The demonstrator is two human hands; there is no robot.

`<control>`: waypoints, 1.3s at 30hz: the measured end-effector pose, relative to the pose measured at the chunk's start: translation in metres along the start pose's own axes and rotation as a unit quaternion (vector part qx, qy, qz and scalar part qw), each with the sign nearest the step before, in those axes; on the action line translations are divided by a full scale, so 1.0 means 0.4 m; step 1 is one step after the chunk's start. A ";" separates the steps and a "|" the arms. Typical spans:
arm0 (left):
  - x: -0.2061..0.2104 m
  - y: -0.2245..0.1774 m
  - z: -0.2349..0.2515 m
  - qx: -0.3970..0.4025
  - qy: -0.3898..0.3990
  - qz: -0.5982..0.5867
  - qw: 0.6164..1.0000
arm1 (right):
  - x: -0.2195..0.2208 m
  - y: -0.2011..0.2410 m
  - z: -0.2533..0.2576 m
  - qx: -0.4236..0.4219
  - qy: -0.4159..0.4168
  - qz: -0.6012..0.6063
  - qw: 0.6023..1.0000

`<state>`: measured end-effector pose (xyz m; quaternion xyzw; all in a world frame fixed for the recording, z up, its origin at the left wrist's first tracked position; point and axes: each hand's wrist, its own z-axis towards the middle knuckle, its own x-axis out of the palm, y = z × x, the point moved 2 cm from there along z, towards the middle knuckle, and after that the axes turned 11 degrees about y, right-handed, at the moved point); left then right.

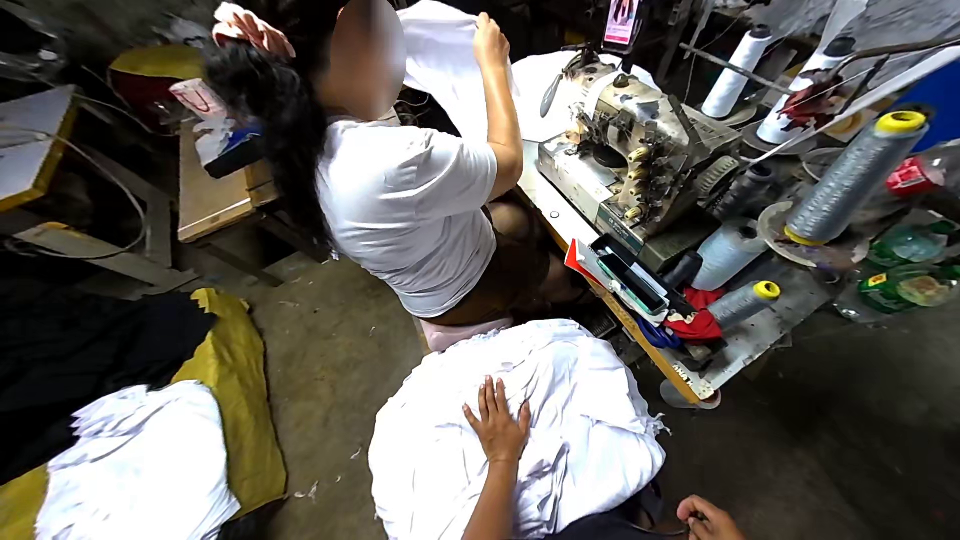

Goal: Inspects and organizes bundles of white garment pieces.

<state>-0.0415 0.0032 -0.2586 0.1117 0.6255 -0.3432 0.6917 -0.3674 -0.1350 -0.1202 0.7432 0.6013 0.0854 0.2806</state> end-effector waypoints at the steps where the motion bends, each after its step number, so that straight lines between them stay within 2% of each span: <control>1: 0.000 -0.001 0.000 0.000 0.002 0.000 1.000 | 0.000 -0.002 0.001 -0.001 -0.001 0.000 1.000; 16: -0.009 0.000 -0.002 0.000 0.021 -0.017 1.000 | 0.002 -0.071 0.052 -0.006 -0.009 0.016 1.000; 23: -0.036 -0.004 -0.001 -0.003 0.086 -0.020 0.996 | 0.010 -0.113 0.027 -0.024 0.008 0.016 1.000; 27: -0.038 0.000 0.003 0.006 0.096 -0.018 0.995 | 0.009 -0.127 0.007 -0.021 0.016 0.014 1.000; 31: -0.082 0.001 0.003 0.015 0.154 -0.066 0.986 | 0.009 -0.132 -0.010 -0.026 0.012 0.019 0.999; 36: -0.192 0.032 -0.122 0.049 0.153 -0.146 0.976 | -0.001 -0.146 -0.028 -0.045 -0.013 0.035 0.998; 39: -0.218 0.081 -0.250 0.052 0.230 -0.122 0.964 | 0.000 -0.145 -0.021 -0.049 -0.008 0.024 0.998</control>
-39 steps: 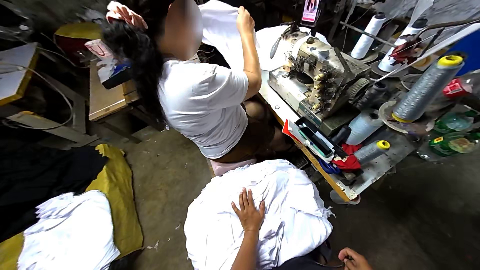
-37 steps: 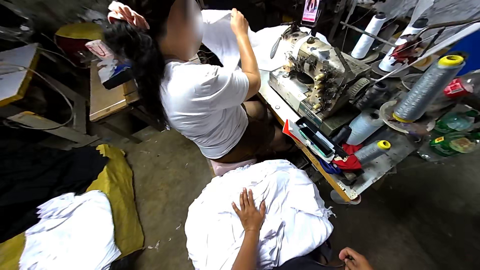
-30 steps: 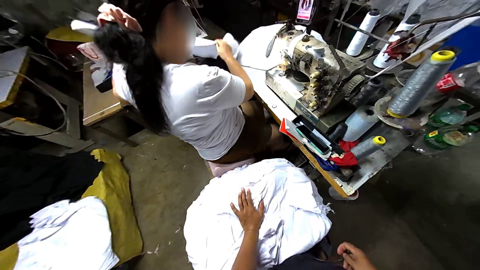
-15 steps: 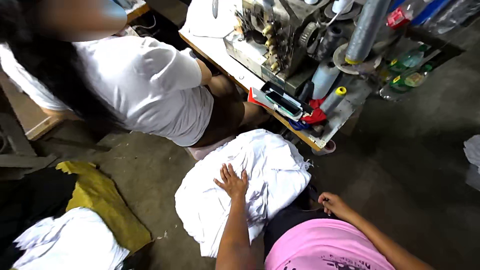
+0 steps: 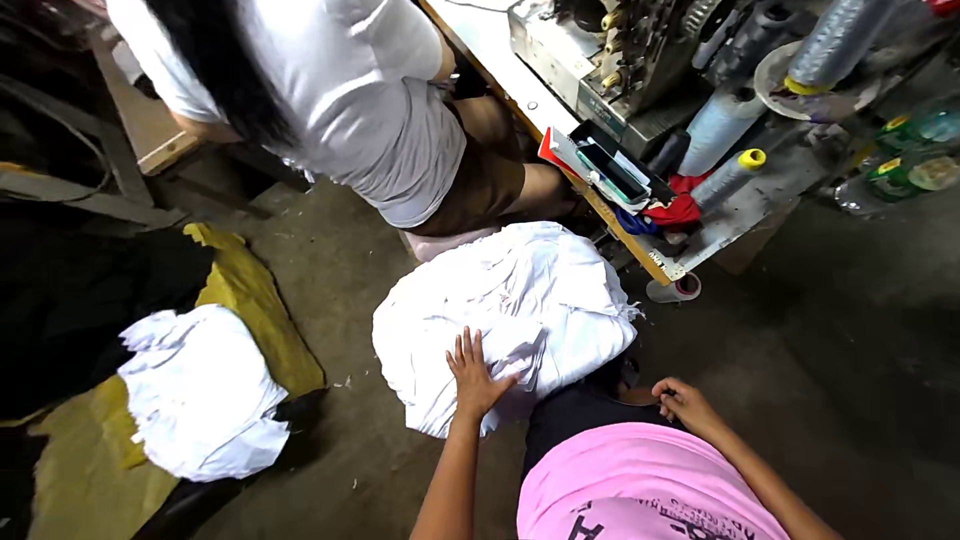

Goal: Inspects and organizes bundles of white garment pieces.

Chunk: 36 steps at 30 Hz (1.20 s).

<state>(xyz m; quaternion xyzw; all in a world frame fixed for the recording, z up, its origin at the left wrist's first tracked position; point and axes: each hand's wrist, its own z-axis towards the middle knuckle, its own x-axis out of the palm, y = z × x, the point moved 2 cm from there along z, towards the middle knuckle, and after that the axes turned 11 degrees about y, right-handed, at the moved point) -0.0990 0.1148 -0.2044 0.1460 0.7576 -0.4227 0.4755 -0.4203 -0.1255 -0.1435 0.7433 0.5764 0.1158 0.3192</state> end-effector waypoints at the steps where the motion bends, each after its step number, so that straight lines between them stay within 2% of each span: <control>1: 0.018 0.010 -0.034 -0.005 0.041 0.025 0.999 | 0.000 0.004 0.006 0.002 0.008 -0.008 1.000; 4: 0.047 0.010 -0.068 -0.007 0.126 0.089 0.988 | 0.007 0.029 0.029 0.002 0.032 -0.041 0.999; 6: 0.051 0.004 -0.059 -0.003 0.117 0.081 0.990 | 0.011 0.049 0.037 -0.004 0.045 -0.065 0.997; 9: 0.011 -0.005 -0.018 -0.008 0.033 0.017 0.999 | 0.016 0.073 0.052 -0.011 0.064 -0.097 0.993; 11: -0.068 -0.049 0.024 -0.093 -0.004 -0.063 0.994 | 0.016 0.082 0.055 -0.016 0.069 -0.115 0.991; 13: -0.126 -0.101 0.062 -0.137 -0.115 -0.109 0.978 | 0.016 0.086 0.056 -0.019 0.071 -0.127 0.989; 14: -0.134 -0.128 0.078 -0.139 -0.151 -0.129 0.970 | 0.015 0.088 0.060 -0.025 0.070 -0.132 0.988; 16: -0.106 -0.184 0.100 -0.103 -0.170 -0.150 0.968 | 0.020 0.093 0.071 -0.038 0.078 -0.145 0.986; 18: -0.041 -0.225 0.120 -0.043 -0.134 -0.157 0.977 | 0.029 0.106 0.076 -0.055 0.088 -0.168 0.980; 21: 0.084 -0.235 0.135 0.003 0.056 -0.139 0.989 | 0.035 0.128 0.077 -0.073 0.099 -0.215 0.969; 22: 0.125 -0.236 0.130 0.018 0.093 -0.130 0.987 | 0.036 0.133 0.075 -0.073 0.102 -0.228 0.966; 24: 0.185 -0.241 0.115 0.052 0.125 -0.112 0.984 | 0.031 0.139 0.072 -0.068 0.103 -0.248 0.961; 27: 0.175 -0.249 0.105 0.084 0.154 -0.109 0.978 | 0.017 0.143 0.061 -0.061 0.096 -0.260 0.959; 28: 0.151 -0.249 0.097 0.092 0.132 -0.136 0.978 | 0.016 0.143 0.056 -0.061 0.095 -0.260 0.959; 29: 0.127 -0.241 0.083 0.088 0.073 -0.169 0.979 | 0.014 0.142 0.051 -0.066 0.095 -0.259 0.959; 30: 0.105 -0.224 0.067 0.067 -0.017 -0.191 0.979 | 0.013 0.139 0.049 -0.071 0.095 -0.258 0.959; 32: 0.069 -0.154 0.038 -0.053 -0.182 -0.200 0.961 | 0.006 0.127 0.048 -0.077 0.087 -0.250 0.961; 34: 0.013 -0.051 -0.005 -0.232 -0.249 -0.241 0.909 | 0.003 0.121 0.045 -0.067 0.079 -0.237 0.966; 36: -0.040 0.064 -0.067 -0.401 -0.267 -0.289 0.827 | 0.010 0.124 0.045 -0.050 0.078 -0.232 0.968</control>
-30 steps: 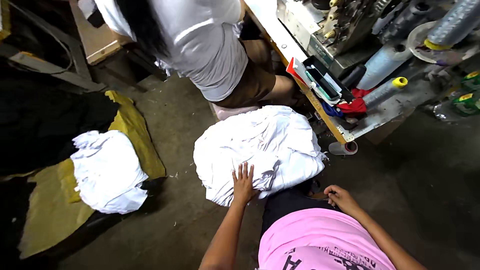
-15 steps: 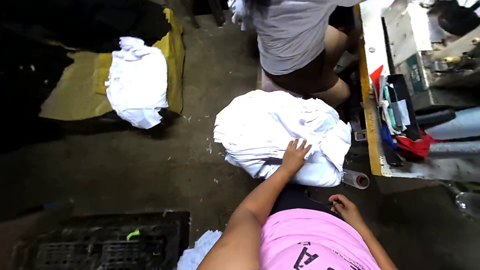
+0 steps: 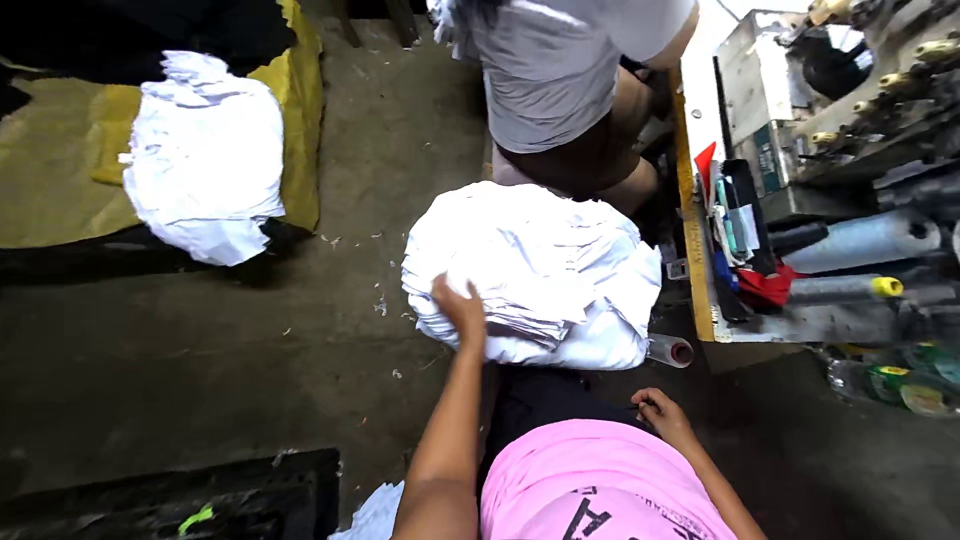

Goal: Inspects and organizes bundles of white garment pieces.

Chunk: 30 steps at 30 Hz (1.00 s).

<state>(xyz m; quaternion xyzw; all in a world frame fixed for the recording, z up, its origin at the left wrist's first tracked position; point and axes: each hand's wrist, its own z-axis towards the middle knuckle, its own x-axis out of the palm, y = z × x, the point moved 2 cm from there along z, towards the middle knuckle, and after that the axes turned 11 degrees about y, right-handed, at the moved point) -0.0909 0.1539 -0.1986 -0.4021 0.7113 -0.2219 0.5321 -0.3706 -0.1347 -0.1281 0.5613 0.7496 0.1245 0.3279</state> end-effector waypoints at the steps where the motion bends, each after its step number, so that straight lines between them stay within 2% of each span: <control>1: -0.042 0.028 0.029 -0.080 -0.012 -0.010 0.997 | 0.002 0.003 0.001 0.003 0.001 0.002 1.000; 2: -0.071 0.053 0.054 -0.145 -0.007 -0.022 0.989 | 0.004 0.004 0.003 0.004 0.003 0.002 1.000; 4: -0.106 0.083 0.096 -0.212 0.033 -0.063 0.975 | 0.009 0.003 0.002 0.003 0.004 0.000 1.000; 6: -0.122 0.100 0.131 -0.238 0.032 -0.174 0.955 | 0.014 0.002 0.002 0.006 0.005 0.004 1.000; 8: -0.133 0.122 0.156 -0.271 0.016 -0.323 0.907 | 0.023 0.003 0.003 0.011 0.004 0.011 1.000; 10: -0.150 0.129 0.147 -0.269 0.027 -0.423 0.865 | 0.026 0.001 0.003 0.011 0.000 0.018 1.000; 15: -0.195 0.137 0.064 -0.182 0.060 -0.538 0.821 | 0.038 -0.013 0.005 0.000 0.000 0.034 0.999; 23: -0.183 0.140 0.036 -0.126 0.109 -0.498 0.851 | 0.031 0.013 0.024 -0.016 0.015 -0.004 1.000; 27: -0.161 0.121 0.021 -0.051 0.149 -0.352 0.923 | 0.028 0.019 0.036 -0.021 0.027 -0.014 0.999; 30: -0.119 0.061 -0.014 -0.020 0.153 -0.183 0.971 | 0.026 0.028 0.044 -0.022 0.036 -0.023 0.999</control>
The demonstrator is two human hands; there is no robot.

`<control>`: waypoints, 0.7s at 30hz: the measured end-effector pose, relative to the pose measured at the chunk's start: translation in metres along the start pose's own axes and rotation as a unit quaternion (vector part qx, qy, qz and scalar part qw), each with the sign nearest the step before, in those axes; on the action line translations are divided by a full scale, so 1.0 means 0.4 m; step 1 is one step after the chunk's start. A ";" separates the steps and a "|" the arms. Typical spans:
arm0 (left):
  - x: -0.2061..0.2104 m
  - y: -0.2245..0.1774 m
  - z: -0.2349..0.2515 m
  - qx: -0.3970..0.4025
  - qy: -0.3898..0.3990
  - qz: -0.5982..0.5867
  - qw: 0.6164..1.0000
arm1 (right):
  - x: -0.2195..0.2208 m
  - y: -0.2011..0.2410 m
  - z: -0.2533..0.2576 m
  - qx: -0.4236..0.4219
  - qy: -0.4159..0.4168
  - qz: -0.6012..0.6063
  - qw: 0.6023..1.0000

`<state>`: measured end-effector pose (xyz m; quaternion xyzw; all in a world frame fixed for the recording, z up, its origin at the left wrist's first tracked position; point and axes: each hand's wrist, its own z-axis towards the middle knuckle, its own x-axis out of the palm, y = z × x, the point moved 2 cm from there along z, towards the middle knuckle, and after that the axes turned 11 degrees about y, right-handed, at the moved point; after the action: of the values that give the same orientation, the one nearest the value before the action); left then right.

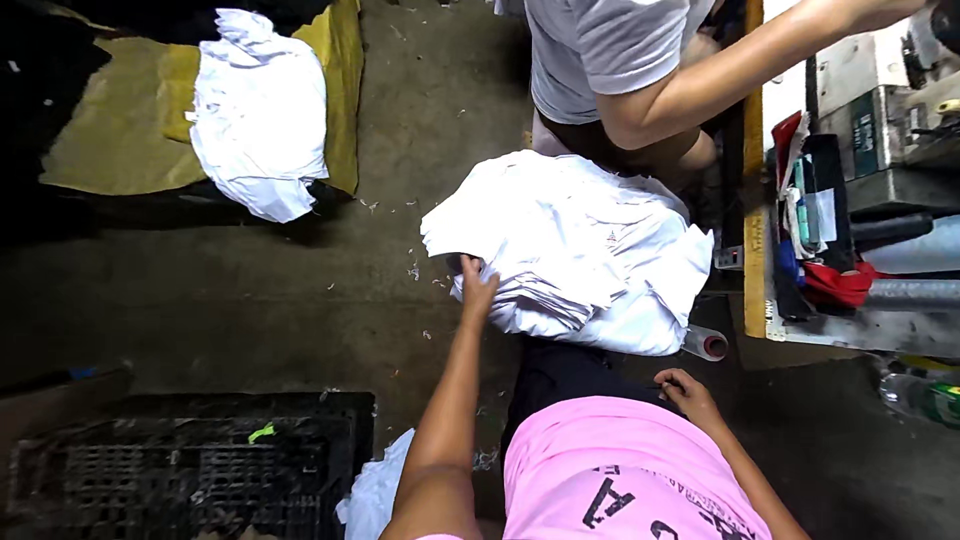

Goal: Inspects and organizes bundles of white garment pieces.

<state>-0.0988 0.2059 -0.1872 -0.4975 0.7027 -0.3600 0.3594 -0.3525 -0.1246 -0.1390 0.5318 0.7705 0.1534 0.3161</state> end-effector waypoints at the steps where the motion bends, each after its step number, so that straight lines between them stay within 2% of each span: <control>1: 0.040 -0.012 -0.010 -0.003 -0.005 0.071 0.997 | 0.000 -0.001 0.001 0.001 0.002 -0.002 1.000; 4: 0.178 -0.022 -0.039 -0.006 0.040 0.306 0.951 | -0.001 -0.004 0.003 0.001 0.005 -0.008 1.000; 7: 0.277 0.026 -0.055 0.021 0.107 0.429 0.897 | -0.001 -0.011 -0.005 -0.004 -0.001 -0.009 1.000; 10: 0.307 0.040 -0.043 0.111 0.146 0.458 0.870 | -0.007 -0.026 -0.015 -0.004 -0.013 -0.002 1.000; 12: 0.338 0.042 -0.034 0.178 0.212 0.464 0.841 | -0.007 -0.034 -0.025 0.004 -0.009 0.008 1.000; 14: 0.376 0.027 -0.014 0.172 0.298 0.467 0.815 | -0.007 -0.031 -0.029 0.009 -0.006 0.007 1.000; 17: 0.421 0.003 -0.002 0.167 0.353 0.453 0.801 | -0.011 -0.023 -0.040 0.010 -0.004 -0.012 1.000; 19: 0.422 0.001 -0.019 0.242 0.336 0.405 0.815 | -0.016 -0.041 -0.048 -0.003 -0.013 -0.029 1.000; 21: 0.393 0.012 -0.040 0.350 0.198 0.333 0.853 | -0.019 -0.060 -0.055 -0.010 -0.025 -0.029 0.999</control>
<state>-0.1536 0.0590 -0.2068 0.0070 0.7102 -0.5318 0.4613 -0.3827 -0.1387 -0.1337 0.5095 0.7763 0.1382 0.3446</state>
